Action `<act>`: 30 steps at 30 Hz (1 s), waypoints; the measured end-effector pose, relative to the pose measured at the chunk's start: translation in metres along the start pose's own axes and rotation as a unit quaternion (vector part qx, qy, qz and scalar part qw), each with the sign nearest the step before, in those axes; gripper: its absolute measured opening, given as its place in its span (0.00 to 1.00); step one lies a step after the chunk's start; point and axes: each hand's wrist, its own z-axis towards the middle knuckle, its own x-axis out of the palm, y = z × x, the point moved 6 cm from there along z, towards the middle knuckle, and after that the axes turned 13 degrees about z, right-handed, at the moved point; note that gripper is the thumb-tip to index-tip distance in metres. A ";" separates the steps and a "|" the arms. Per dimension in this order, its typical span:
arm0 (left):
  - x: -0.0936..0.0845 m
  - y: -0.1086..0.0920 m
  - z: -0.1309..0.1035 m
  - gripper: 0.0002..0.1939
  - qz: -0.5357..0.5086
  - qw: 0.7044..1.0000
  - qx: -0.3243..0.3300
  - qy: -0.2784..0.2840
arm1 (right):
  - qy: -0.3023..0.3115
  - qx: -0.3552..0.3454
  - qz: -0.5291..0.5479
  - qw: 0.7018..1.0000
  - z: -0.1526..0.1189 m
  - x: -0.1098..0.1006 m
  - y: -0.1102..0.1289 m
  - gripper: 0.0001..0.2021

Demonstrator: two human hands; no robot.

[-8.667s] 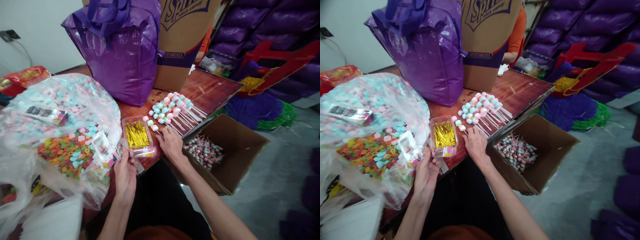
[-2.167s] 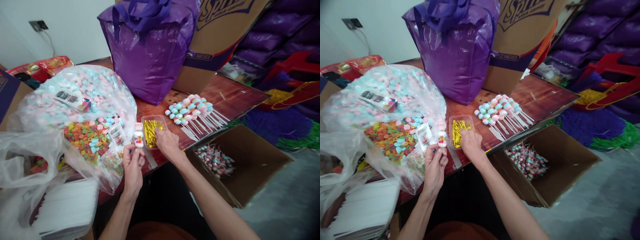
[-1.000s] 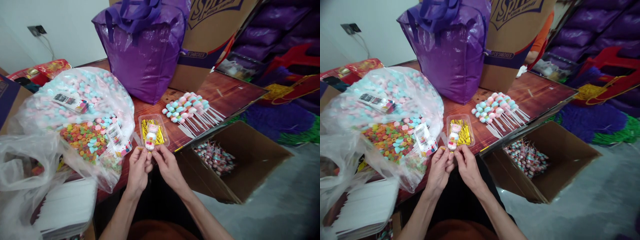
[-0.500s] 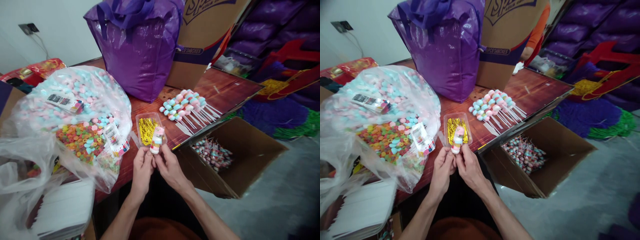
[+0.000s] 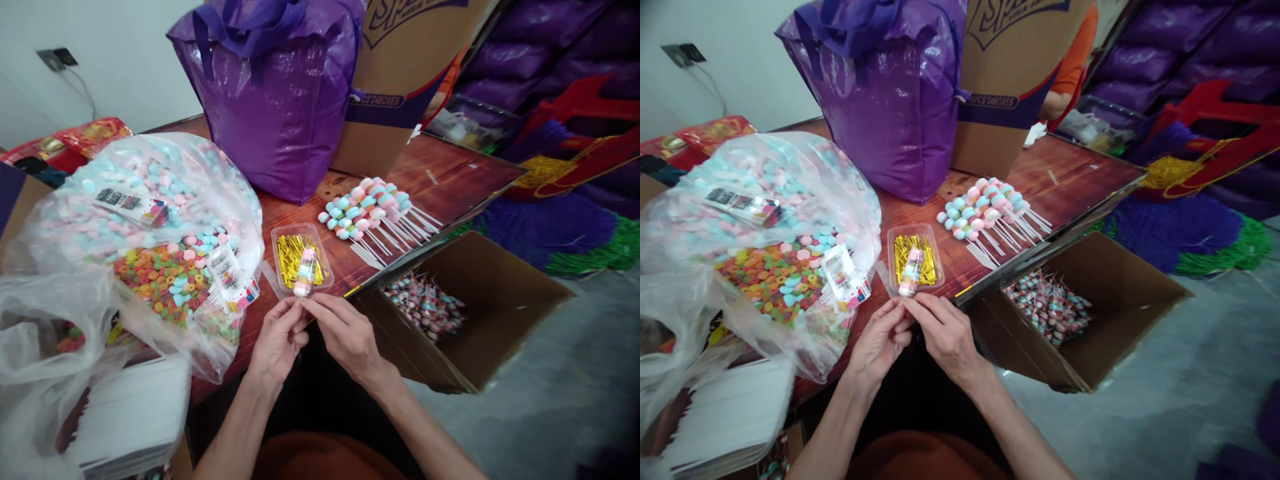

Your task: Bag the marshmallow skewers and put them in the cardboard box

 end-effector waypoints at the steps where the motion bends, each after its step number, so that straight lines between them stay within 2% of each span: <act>1: 0.001 0.001 -0.001 0.22 -0.008 1.000 -0.013 0.004 | -0.005 -0.022 -0.018 1.000 0.001 -0.002 0.001 0.15; 4: 0.006 0.004 -0.005 0.23 -0.030 0.999 -0.026 0.010 | -0.033 -0.063 -0.041 0.997 0.004 -0.009 0.005 0.12; 7: 0.012 0.004 -0.009 0.19 -0.024 1.000 0.010 0.012 | -0.048 -0.053 -0.035 0.997 0.009 -0.009 0.010 0.11; 10: 0.017 0.006 -0.007 0.17 -0.005 0.999 0.030 0.019 | -0.082 0.020 0.004 0.996 0.011 -0.009 0.009 0.09; 13: 0.023 0.003 -0.007 0.18 0.006 0.998 0.043 0.042 | -0.113 0.137 0.100 0.979 0.009 -0.012 0.004 0.08; 16: 0.024 -0.014 -0.017 0.21 0.049 0.990 0.122 0.052 | -0.116 0.221 0.183 0.951 0.009 -0.017 0.005 0.08; 18: 0.021 -0.025 -0.028 0.22 0.125 0.973 0.193 0.033 | -0.114 0.220 0.196 0.949 0.012 -0.022 0.011 0.08; 20: 0.018 -0.029 -0.038 0.26 0.197 0.953 0.230 0.001 | -0.108 0.182 0.187 0.959 0.016 -0.025 0.021 0.07; 22: 0.011 -0.026 -0.042 0.26 0.227 0.950 0.212 -0.034 | -0.106 0.138 0.178 0.969 0.018 -0.024 0.029 0.07; 24: 0.008 -0.022 -0.043 0.23 0.248 0.950 0.184 -0.051 | -0.111 0.123 0.181 0.969 0.015 -0.022 0.032 0.07; 27: 0.015 -0.019 -0.040 0.19 0.303 0.936 0.180 -0.026 | -0.127 0.176 0.209 0.954 0.005 -0.021 0.026 0.07; 30: 0.023 -0.015 -0.034 0.13 0.265 0.945 0.192 -0.018 | -0.129 0.260 0.239 0.926 -0.008 -0.018 0.019 0.09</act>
